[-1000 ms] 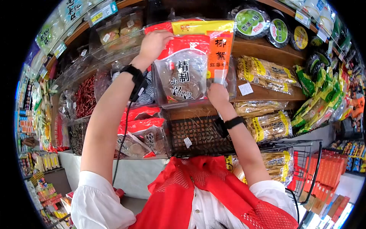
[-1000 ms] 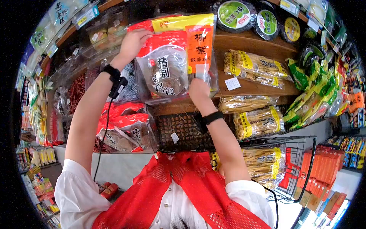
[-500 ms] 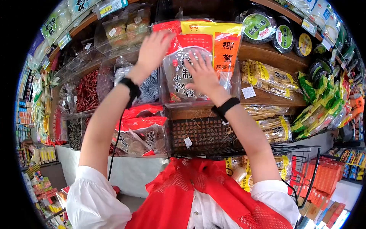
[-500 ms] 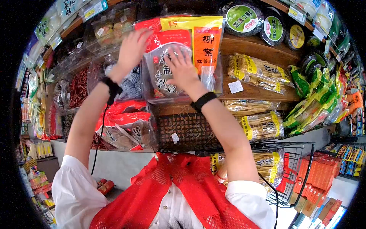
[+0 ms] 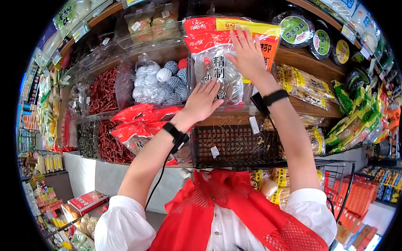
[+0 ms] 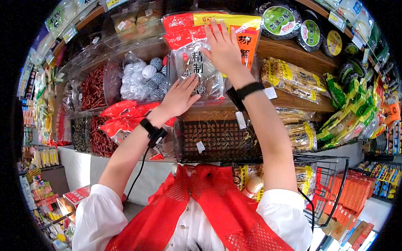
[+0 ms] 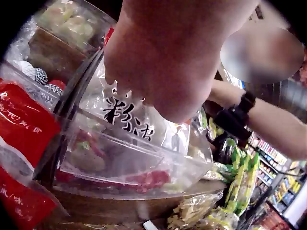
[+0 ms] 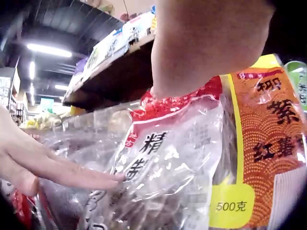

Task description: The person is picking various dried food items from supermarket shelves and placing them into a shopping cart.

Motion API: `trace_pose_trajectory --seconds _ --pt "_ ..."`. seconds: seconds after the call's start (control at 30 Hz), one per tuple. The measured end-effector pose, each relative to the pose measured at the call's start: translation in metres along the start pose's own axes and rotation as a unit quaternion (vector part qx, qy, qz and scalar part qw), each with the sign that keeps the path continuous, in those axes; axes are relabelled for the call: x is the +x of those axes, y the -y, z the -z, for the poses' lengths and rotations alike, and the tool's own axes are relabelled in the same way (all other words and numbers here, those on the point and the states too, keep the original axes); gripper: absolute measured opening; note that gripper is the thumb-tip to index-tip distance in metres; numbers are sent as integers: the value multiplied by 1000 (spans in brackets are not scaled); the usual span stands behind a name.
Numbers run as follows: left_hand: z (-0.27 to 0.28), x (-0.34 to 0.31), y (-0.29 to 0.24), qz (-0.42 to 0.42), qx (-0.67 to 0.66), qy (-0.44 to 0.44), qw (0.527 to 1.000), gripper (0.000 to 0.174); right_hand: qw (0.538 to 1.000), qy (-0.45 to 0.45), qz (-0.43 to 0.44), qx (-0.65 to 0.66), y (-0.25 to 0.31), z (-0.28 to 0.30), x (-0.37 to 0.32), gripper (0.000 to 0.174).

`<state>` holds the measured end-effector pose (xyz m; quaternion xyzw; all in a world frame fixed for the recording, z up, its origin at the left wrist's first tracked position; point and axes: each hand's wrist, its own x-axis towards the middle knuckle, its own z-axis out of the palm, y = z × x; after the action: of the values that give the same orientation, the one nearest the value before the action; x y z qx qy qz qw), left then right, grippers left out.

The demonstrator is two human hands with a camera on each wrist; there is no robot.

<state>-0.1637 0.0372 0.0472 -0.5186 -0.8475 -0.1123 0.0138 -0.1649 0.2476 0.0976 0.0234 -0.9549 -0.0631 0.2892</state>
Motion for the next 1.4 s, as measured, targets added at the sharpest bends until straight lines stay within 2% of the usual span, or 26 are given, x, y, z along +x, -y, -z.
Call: trace_pose_trajectory --seconds 0.03,0.07,0.1,0.2,0.33,0.37,0.43,0.5,0.57,0.63,0.7,0.8,0.83,0.87,0.9,0.93,0.97,1.0,1.07,1.17,1.23,1.27,1.33,1.4 --pt "2 -13 -1 -1 1 -1 1000 55 999 -34 -22 0 10 15 -7 64" --pt "0 -28 0 -7 -3 21 1000 55 1000 -14 -21 17 24 30 -21 64" --pt "-3 -44 1 -14 -8 42 999 54 999 19 -14 27 37 34 -44 63" --pt "-8 -72 -4 -35 12 -2 999 54 983 166 -32 75 53 3 -124 62" --pt "15 -101 -14 -33 -28 -19 999 56 982 135 -106 84 93 52 -165 65" --pt "25 -112 -19 -32 -43 -16 998 57 981 137 -110 78 102 63 -180 65" --pt "40 -144 -19 -28 -61 -12 998 59 967 176 -172 71 121 86 -214 63" --pt "48 -190 -9 14 -96 -99 990 61 959 204 -190 50 145 107 -263 62" --pt "53 -238 10 75 -153 -134 976 64 923 279 -264 31 170 121 -321 62" --pt "57 -300 30 141 -134 -130 972 63 912 267 -310 42 205 139 -378 62" --pt "61 -357 39 199 -167 -120 958 62 907 278 -316 0 246 163 -423 67" --pt "35 -448 56 249 -127 -105 954 58 885 337 -322 2 298 169 -499 71" --pt "23 -475 58 274 -124 -86 950 57 862 384 -332 6 313 172 -521 72" --pt "16 -494 56 264 -126 -83 953 57 838 425 -342 12 325 172 -536 73" --pt "11 -509 53 295 -156 -76 940 56 834 424 -352 10 332 173 -548 73" --pt "7 -516 53 326 -185 -68 925 56 828 462 -319 -4 337 175 -561 73" --pt "3 -517 55 318 -185 -64 927 56 819 499 -283 -18 342 175 -572 73" --pt "2 -516 54 314 -175 -61 931 56 823 494 -277 -32 343 174 -576 74" --pt "-1 -513 52 306 -163 -54 936 56 805 516 -291 -34 341 168 -581 75" --pt "14 -471 29 252 -154 -36 955 56 779 546 -307 -39 339 165 -579 76" --pt "26 -447 12 177 -160 -34 971 55 744 582 -327 -32 337 165 -575 77" --pt "28 -440 9 175 -159 -32 971 55 736 593 -325 -38 336 163 -576 78" --pt "31 -430 5 138 -160 -32 977 55 739 591 -320 -45 334 157 -588 77" --pt "33 -426 1 139 -163 -23 977 55 740 591 -316 -53 328 155 -597 76"
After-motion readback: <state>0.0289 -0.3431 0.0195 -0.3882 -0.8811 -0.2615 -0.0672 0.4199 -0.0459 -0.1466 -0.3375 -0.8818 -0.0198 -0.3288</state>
